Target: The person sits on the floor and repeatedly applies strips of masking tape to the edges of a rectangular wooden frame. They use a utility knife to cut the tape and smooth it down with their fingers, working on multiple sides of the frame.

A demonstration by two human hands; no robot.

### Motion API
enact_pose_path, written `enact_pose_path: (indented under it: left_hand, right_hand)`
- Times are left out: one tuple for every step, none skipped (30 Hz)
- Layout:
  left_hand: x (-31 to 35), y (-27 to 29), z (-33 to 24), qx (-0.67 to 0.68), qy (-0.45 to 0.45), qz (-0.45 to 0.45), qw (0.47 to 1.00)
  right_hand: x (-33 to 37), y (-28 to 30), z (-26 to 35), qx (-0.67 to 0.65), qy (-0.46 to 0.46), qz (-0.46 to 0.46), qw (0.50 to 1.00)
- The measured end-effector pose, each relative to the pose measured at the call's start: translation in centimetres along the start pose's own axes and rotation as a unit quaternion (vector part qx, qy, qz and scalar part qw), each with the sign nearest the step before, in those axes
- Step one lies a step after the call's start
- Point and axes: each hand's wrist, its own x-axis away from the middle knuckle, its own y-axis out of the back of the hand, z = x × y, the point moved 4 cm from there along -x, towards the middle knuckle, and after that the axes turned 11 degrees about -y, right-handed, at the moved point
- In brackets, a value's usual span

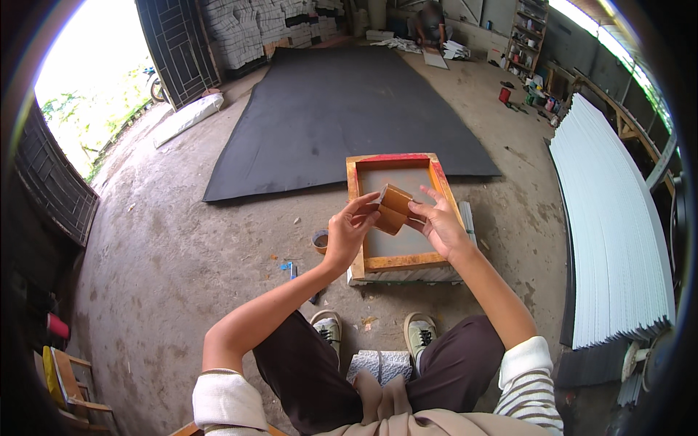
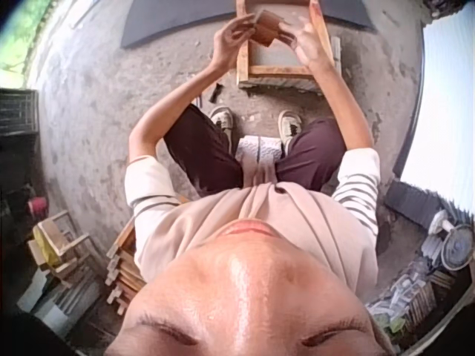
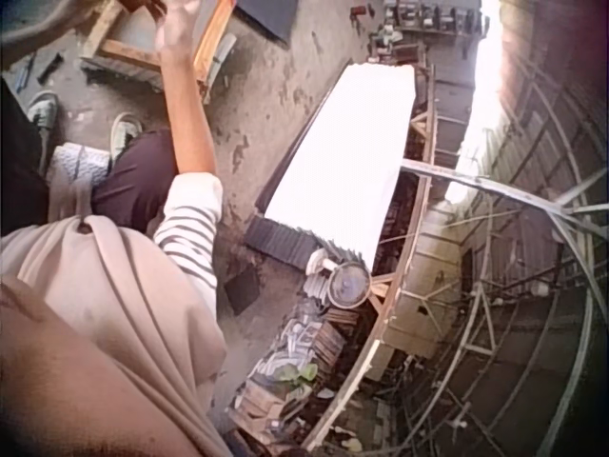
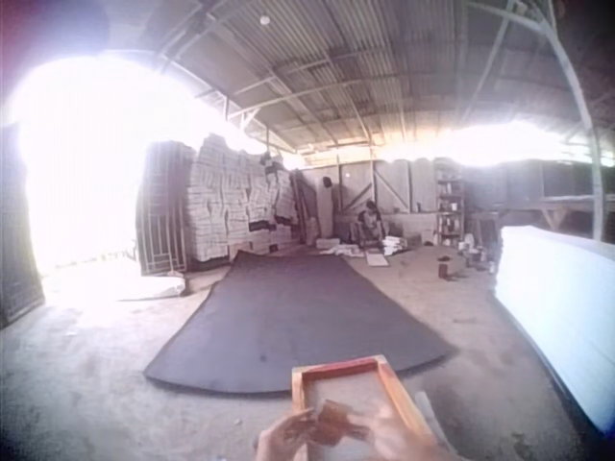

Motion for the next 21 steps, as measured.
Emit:
enact_pose_path:
  left_hand:
    - [0.0, 0.0, -0.2, -0.010, -0.012, -0.001, 1.000]
    - [0.0, 0.0, -0.3, -0.020, -0.024, -0.003, 1.000]
    - [0.1, -0.1, -0.5, -0.029, -0.036, -0.004, 0.999]
    - [0.1, -0.1, -0.8, -0.054, -0.041, -0.004, 0.998]
    - [0.1, -0.2, -1.1, -0.079, -0.046, -0.004, 0.996]
    - [0.1, -0.2, -1.3, -0.103, -0.051, -0.004, 0.993]
    - [0.2, -0.1, -1.3, -0.111, -0.067, -0.003, 0.992]
    - [0.2, 0.0, -1.2, -0.119, -0.082, -0.002, 0.990]
    - [0.2, 0.1, -1.2, -0.126, -0.098, -0.001, 0.987]
    - [0.1, 0.0, -1.2, -0.116, -0.105, -0.003, 0.988]
    - [0.0, 0.0, -1.3, -0.105, -0.112, -0.006, 0.988]
    - [-0.1, -0.1, -1.3, -0.095, -0.119, -0.009, 0.988]
    - [-0.1, -0.1, -1.1, -0.085, -0.115, -0.010, 0.990]
    - [-0.1, 0.0, -0.7, -0.075, -0.111, -0.010, 0.991]
    - [-0.1, 0.1, -0.3, -0.065, -0.107, -0.011, 0.992]
    - [-0.1, 0.0, -0.1, -0.057, -0.093, -0.013, 0.994]
    - [-0.2, -0.2, 0.1, -0.049, -0.080, -0.014, 0.996]
    - [-0.2, -0.3, 0.3, -0.041, -0.066, -0.016, 0.997]
    - [-0.2, -0.3, 0.4, -0.048, -0.077, -0.016, 0.996]
    - [-0.3, -0.4, 0.5, -0.054, -0.089, -0.017, 0.994]
    - [-0.3, -0.5, 0.6, -0.061, -0.101, -0.018, 0.993]
  right_hand:
    - [-0.1, 0.0, 0.2, 0.002, 0.012, -0.010, 1.000]
    - [-0.2, 0.1, 0.4, 0.004, 0.025, -0.021, 0.999]
    - [-0.1, 0.1, 0.5, 0.004, 0.033, -0.021, 0.999]
    - [0.0, 0.1, 0.6, 0.005, 0.042, -0.022, 0.999]
    - [0.1, 0.1, 0.7, 0.005, 0.050, -0.022, 0.998]
    - [0.2, 0.1, 0.8, 0.002, 0.047, -0.023, 0.999]
    - [0.2, 0.0, 0.8, -0.001, 0.043, -0.023, 0.999]
    - [0.2, 0.0, 0.7, -0.005, 0.039, -0.023, 0.999]
    - [0.2, 0.0, 0.6, -0.009, 0.036, -0.019, 0.999]
    - [0.1, 0.1, 0.6, -0.012, 0.033, -0.016, 0.999]
    - [0.1, 0.2, 0.6, -0.014, 0.031, -0.013, 0.999]
    - [0.1, 0.3, 0.4, -0.014, 0.024, -0.013, 1.000]
    - [0.1, 0.2, 0.3, -0.015, 0.016, -0.012, 1.000]
    - [0.0, 0.1, 0.1, -0.016, 0.008, -0.010, 1.000]
    - [-0.1, 0.1, -0.1, -0.015, 0.006, -0.004, 1.000]
    - [-0.2, 0.3, -0.1, -0.012, 0.005, -0.001, 1.000]
    - [-0.3, 0.5, -0.2, -0.010, 0.005, 0.003, 1.000]
    - [-0.6, 0.8, -0.5, -0.015, 0.002, -0.003, 1.000]
    - [-0.9, 1.1, -0.8, -0.020, 0.000, -0.010, 1.000]
    - [-1.1, 1.4, -1.1, -0.026, -0.002, -0.016, 1.000]
    - [-1.5, 1.7, -1.3, -0.049, -0.018, -0.017, 0.999]
